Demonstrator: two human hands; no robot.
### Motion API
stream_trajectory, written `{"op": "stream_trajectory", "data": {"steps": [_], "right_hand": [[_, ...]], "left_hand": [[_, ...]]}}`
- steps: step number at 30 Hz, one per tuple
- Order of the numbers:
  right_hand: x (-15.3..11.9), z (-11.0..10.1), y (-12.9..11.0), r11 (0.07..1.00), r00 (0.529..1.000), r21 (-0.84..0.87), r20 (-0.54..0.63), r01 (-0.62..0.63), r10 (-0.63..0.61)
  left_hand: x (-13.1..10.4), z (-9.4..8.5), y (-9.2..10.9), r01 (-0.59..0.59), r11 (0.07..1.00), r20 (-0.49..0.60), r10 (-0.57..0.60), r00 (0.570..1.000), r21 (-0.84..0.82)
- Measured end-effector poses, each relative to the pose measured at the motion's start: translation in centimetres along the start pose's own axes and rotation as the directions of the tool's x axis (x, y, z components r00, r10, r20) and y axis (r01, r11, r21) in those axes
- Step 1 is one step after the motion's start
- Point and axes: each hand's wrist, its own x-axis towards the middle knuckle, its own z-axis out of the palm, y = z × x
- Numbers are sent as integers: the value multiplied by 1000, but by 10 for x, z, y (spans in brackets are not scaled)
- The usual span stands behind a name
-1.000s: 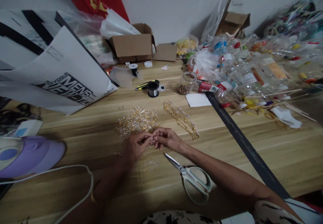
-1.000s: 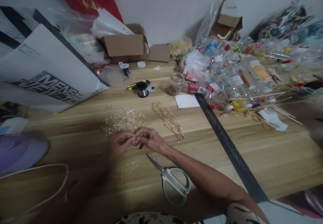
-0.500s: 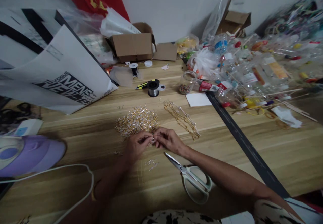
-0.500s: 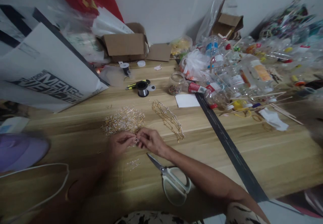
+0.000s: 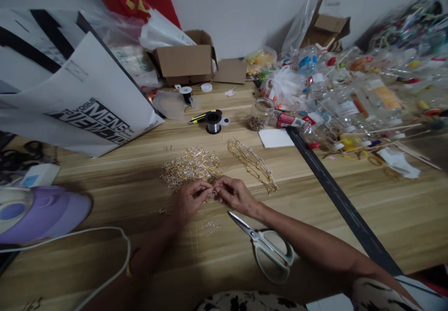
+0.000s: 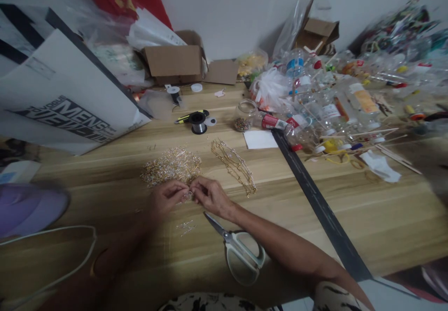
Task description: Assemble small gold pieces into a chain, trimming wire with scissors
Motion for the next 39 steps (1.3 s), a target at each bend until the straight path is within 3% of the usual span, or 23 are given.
{"op": "stream_trajectory", "data": {"steps": [8,17,24,29,39], "right_hand": [[-1,0,3,999,999,-46,-35,3,-4],[3,-1,6,982,999,188,-38,-30,38],[3,1,4,978,998,201,-29,-54,61],[3,0,5,989,998,136,-38,-48,54],[2,-4,4,992,996,-94,-23,86,-89]], "left_hand": [[0,-1,-2,39,999,21,-38,999,-30],[0,-2,0,58,998,24,-57,998,-32],[1,-1,-3,51,997,19,-50,999,-54],[1,0,-2,72,995,15,-72,997,-63],[1,-1,-7,108,990,43,-104,994,-89]]}}
